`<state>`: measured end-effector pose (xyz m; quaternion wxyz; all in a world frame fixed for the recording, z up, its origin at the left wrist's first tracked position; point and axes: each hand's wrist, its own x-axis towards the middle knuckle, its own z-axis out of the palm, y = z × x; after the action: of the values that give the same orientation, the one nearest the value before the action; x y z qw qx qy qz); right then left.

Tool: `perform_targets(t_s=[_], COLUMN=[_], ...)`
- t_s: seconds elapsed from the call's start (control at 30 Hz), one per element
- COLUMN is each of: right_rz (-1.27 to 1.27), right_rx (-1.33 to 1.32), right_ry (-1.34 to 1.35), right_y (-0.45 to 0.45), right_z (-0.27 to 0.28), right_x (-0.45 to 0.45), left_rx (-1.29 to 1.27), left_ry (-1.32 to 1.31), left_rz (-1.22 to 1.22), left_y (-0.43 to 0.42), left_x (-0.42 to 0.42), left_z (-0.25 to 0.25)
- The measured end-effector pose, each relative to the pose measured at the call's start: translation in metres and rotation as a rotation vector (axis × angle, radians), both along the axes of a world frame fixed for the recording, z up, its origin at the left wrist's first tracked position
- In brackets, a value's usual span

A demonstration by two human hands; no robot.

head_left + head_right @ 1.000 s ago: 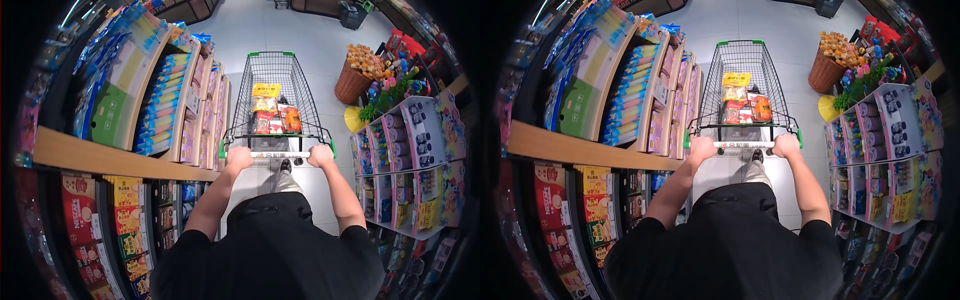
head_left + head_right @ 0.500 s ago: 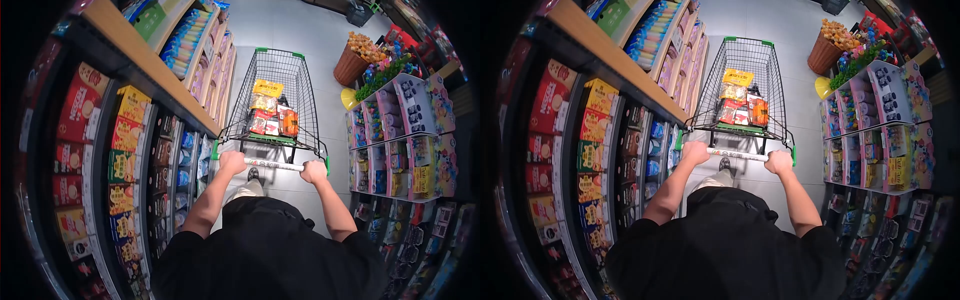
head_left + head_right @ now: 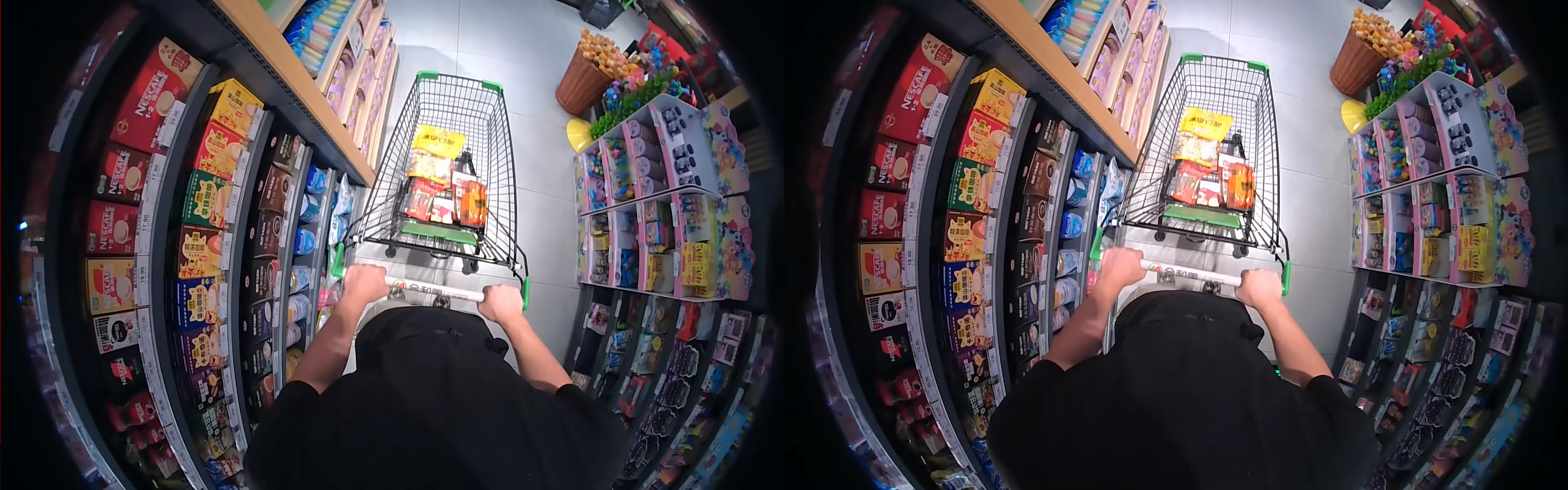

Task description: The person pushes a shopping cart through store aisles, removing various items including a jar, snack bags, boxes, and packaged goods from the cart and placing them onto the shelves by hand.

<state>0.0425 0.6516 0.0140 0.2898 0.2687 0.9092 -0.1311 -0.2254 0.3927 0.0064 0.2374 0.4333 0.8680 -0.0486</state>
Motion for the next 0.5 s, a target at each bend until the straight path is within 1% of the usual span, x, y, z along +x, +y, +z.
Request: perform_targets(t_s=[0.07,0.1,0.13,0.17,0.2,0.23,0.27,0.3,0.33,0.37,0.4,0.43,0.47,0.5], right_rz=[0.003,0.035,0.031,-0.031,-0.097,-0.161,-0.200,-0.282,-0.398,-0.460,-0.552,-0.640,-0.712,-0.753], right_rx=[-0.085,-0.161,-0.159,-0.351,-0.544,-0.601,-0.601,-0.634,-0.457,-0.362,-0.289,-0.309,-0.265,-0.305], right_ry=[0.024,-0.011,-0.015,0.100,0.216,0.363,0.471,0.566,0.649,0.714,0.702,0.698,0.736,0.717], right_y=[0.000,0.006,0.014,0.023,0.030,0.036,0.041,0.054,0.055,0.071,0.087,0.105,0.120,0.143], right_z=[0.004,0.004,0.008,0.012,0.016,0.022,0.038,0.019,0.030,0.007,-0.010,-0.035,-0.071,-0.137], right_x=[0.001,-0.001,-0.005,-0.013,-0.024,-0.042,-0.067,-0.086,-0.114,-0.138,-0.162,-0.184,-0.202,-0.216], left_rx=[-0.010,-0.002,0.005,0.059,0.058,0.089,0.119,0.234,0.238,0.268,0.297,0.331,0.365,0.368], left_ry=[0.000,0.006,0.011,0.033,0.029,0.027,0.024,0.071,0.069,0.085,0.096,0.077,0.057,0.049], left_rz=[-0.003,-0.002,0.000,-0.024,-0.031,-0.018,-0.006,-0.039,-0.049,-0.061,-0.071,-0.080,-0.086,-0.108], left_y=[-0.005,-0.005,-0.007,-0.010,-0.010,-0.010,-0.011,-0.014,-0.015,-0.014,-0.015,-0.015,-0.015,-0.017], left_x=[0.001,0.001,0.001,0.001,0.000,0.001,0.001,0.001,0.000,-0.001,-0.002,-0.004,-0.006,-0.008], left_z=[-0.001,-0.003,-0.009,-0.016,-0.018,-0.019,-0.020,-0.027,-0.027,-0.028,-0.028,-0.028,-0.028,-0.035])
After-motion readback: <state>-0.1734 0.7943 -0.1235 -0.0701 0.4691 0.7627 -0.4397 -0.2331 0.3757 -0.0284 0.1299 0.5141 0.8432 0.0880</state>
